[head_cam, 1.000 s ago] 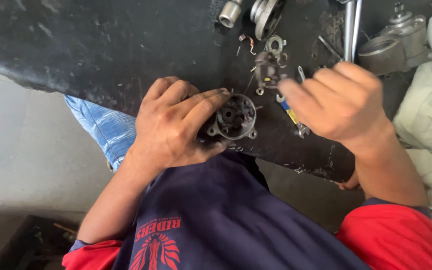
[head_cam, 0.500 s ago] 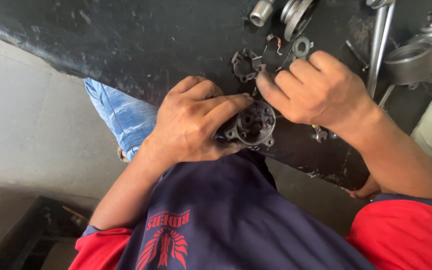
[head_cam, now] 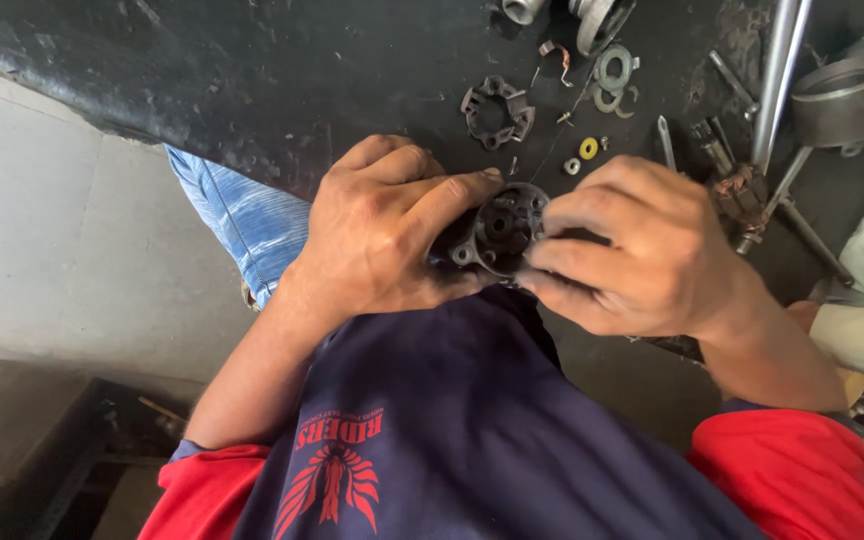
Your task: Disassembling and inspecting the components of a motorcycle starter motor on a workbench.
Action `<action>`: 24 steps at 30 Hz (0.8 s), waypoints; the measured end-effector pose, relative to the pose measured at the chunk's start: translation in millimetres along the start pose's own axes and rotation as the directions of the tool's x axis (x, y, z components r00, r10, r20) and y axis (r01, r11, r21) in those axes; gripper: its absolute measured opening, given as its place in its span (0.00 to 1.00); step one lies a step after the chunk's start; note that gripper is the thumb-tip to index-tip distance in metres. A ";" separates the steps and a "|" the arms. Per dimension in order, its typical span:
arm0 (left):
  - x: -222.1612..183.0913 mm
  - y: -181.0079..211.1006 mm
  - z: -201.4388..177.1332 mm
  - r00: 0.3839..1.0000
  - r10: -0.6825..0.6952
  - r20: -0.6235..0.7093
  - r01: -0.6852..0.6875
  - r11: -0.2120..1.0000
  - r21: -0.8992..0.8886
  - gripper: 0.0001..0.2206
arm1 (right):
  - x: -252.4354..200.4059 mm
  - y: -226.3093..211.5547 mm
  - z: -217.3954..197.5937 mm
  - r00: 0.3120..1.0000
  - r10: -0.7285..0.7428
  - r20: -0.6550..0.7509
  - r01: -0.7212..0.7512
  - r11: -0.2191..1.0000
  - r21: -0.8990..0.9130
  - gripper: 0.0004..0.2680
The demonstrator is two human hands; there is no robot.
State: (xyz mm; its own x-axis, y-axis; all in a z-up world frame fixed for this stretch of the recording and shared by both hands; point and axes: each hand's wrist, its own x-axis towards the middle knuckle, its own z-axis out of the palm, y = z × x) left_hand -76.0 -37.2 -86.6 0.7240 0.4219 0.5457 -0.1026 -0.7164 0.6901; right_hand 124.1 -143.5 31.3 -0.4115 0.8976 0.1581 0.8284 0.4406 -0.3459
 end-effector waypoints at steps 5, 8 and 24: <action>-1.0 0.7 -0.6 1.000 -0.004 0.005 0.004 1.000 -0.002 0.28 | -17.3 -0.7 16.2 0.999 0.038 -0.029 -0.038 0.999 0.012 0.08; -0.3 0.8 -0.2 1.000 0.006 -0.002 -0.006 1.000 0.002 0.28 | -29.1 -1.0 17.2 0.995 0.101 -0.003 -0.101 0.992 0.073 0.06; -2.0 -0.9 1.6 1.000 0.015 -0.008 -0.015 1.000 0.001 0.26 | -19.2 -14.7 22.5 0.979 0.203 0.019 -0.200 0.975 -0.098 0.06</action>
State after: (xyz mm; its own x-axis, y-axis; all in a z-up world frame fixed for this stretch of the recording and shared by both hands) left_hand -76.3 -38.2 -89.1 0.7171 0.4154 0.5597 -0.1131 -0.7231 0.6814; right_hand 111.2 -167.4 12.5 -0.2419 0.9680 0.0671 0.9272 0.2510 -0.2781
